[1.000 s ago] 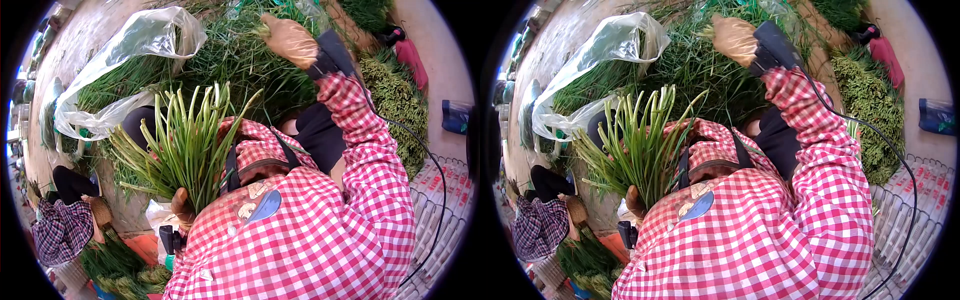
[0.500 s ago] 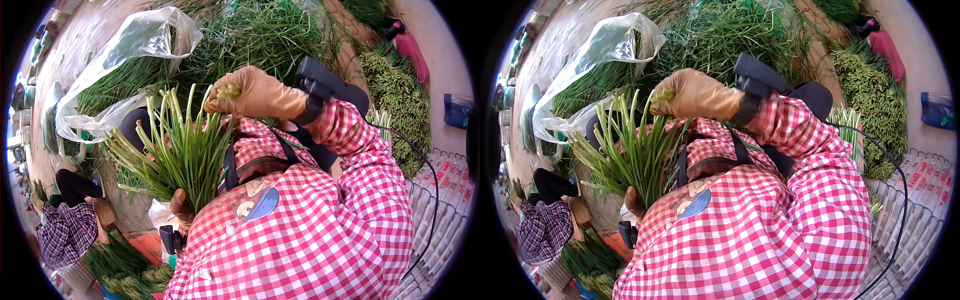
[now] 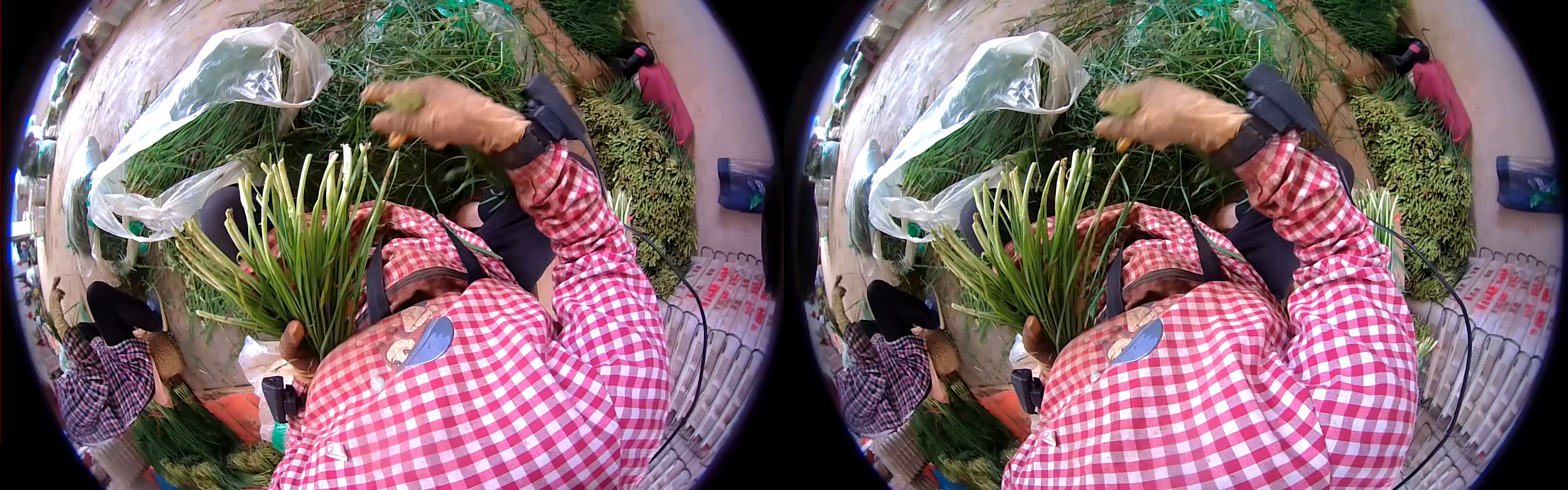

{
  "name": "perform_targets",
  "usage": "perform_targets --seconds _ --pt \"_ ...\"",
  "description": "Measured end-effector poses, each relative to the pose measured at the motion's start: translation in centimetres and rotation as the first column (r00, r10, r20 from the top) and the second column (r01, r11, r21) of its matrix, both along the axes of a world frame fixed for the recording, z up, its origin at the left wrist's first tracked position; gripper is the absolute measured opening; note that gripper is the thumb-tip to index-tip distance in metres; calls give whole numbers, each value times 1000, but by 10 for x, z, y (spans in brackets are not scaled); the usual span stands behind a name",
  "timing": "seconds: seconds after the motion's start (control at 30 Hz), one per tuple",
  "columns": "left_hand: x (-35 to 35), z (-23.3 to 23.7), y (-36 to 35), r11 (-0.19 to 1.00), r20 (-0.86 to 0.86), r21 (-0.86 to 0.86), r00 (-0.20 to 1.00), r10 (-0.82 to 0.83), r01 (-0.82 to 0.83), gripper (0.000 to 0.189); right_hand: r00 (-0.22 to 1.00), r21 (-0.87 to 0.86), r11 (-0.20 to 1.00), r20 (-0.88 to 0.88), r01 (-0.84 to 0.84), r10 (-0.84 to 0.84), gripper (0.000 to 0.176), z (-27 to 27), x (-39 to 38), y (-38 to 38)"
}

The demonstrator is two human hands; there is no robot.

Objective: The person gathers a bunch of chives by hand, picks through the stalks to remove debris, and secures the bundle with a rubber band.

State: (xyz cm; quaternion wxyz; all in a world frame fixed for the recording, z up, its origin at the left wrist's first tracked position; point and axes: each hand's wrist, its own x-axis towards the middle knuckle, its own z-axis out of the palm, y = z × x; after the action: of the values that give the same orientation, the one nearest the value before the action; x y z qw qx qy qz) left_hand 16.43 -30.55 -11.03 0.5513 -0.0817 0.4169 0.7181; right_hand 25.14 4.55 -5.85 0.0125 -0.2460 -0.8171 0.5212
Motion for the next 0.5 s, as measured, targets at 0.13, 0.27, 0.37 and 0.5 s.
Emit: perform_targets --seconds 0.13,0.27,0.37,0.5 --pt "2 2 2 1000 3 -4 1000 -3 3 61 984 101 982 -64 -162 169 38 -2 -1 -33" --pt "5 1 4 1000 5 3 1000 -3 3 62 945 594 794 -168 -130 280 27 -11 2 -41" --pt "4 0 7 1000 6 10 1000 -7 7 62 913 864 504 -207 2 352 25 -29 5 -24" --pt "6 -1 9 1000 12 24 1000 -20 20 62 884 884 430 -341 185 320 34 -36 18 59"
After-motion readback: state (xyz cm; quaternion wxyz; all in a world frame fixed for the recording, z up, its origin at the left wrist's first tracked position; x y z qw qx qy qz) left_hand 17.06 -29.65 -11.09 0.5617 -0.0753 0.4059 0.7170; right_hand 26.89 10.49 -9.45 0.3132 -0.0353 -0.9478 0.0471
